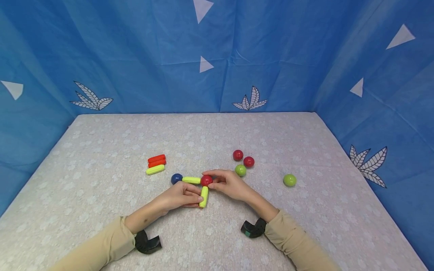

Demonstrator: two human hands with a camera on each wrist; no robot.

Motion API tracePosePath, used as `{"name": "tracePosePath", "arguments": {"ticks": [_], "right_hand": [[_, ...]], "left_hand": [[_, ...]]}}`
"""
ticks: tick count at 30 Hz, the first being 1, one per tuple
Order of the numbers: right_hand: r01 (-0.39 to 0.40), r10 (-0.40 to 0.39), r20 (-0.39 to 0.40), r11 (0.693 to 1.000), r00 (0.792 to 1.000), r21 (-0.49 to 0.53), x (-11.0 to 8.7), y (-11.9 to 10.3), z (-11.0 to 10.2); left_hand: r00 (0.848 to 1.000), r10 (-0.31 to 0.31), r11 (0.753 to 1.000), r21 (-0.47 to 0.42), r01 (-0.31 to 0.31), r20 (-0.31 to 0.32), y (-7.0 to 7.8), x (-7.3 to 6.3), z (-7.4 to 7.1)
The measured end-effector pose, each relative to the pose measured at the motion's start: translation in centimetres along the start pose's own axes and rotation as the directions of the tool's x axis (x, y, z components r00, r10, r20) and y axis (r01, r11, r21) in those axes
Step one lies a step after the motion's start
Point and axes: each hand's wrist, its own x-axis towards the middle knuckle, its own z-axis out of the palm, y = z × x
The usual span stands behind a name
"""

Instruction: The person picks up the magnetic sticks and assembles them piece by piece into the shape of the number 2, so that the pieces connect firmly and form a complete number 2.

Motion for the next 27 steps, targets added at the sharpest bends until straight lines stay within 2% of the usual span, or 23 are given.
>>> {"name": "tracePosePath", "arguments": {"ticks": [5, 11, 13, 15, 17, 18, 19, 22, 24, 25, 27], "right_hand": [[-0.011, 0.011, 0.015, 1.000, 1.000, 0.009, 0.0, -0.2, 0.1], [-0.036, 0.035, 0.013, 0.999, 0.999, 0.020, -0.1, -0.2, 0.1], [-0.040, 0.039, 0.015, 0.999, 0.999, 0.025, -0.1, -0.1, 0.0], [-0.037, 0.037, 0.018, 0.999, 0.999, 0.030, -0.1, -0.1, -0.1], [-0.037, 0.037, 0.020, 0.999, 0.999, 0.029, -0.1, 0.0, -0.1], [-0.036, 0.035, 0.019, 0.999, 0.999, 0.027, -0.2, 0.0, -0.2], [-0.032, 0.031, 0.020, 0.999, 0.999, 0.025, -0.1, 0.0, -0.2], [-0.036, 0.036, 0.017, 0.999, 0.999, 0.009, -0.1, 0.0, -0.2], [-0.045, 0.045, 0.017, 0.999, 0.999, -0.001, -0.1, -0.1, -0.2], [-0.050, 0.050, 0.017, 0.999, 0.999, -0.004, -0.1, -0.1, -0.2], [-0.063, 0.064, 0.015, 0.998, 0.998, -0.012, -0.2, -0.1, -0.3]], "left_hand": [[0.998, -0.016, 1.000, 0.009, 0.017, -0.062, 0.1, 0.1, 0.1], [0.999, -0.005, 1.000, 0.016, 0.006, -0.049, 0.1, -0.1, 0.0], [0.999, 0.021, 0.998, 0.063, -0.018, -0.037, 0.4, -0.3, -0.1], [0.997, 0.077, 0.984, 0.166, -0.071, -0.030, 0.8, -0.5, -0.4], [0.987, 0.160, 0.948, 0.282, -0.145, -0.030, 1.2, -0.6, -0.9], [0.977, 0.210, 0.921, 0.342, -0.185, -0.036, 1.4, -0.6, -1.2], [0.962, 0.269, 0.886, 0.405, -0.229, -0.045, 1.5, -0.6, -1.6], [0.902, 0.428, 0.762, 0.559, -0.326, -0.057, 1.8, -0.5, -3.0], [0.876, 0.480, 0.688, 0.637, -0.347, -0.041, 1.9, -0.5, -4.1], [0.872, 0.489, 0.661, 0.665, -0.349, -0.029, 1.9, -0.4, -4.7], [0.882, 0.470, 0.628, 0.700, -0.339, 0.005, 1.8, -0.5, -5.7]]}}
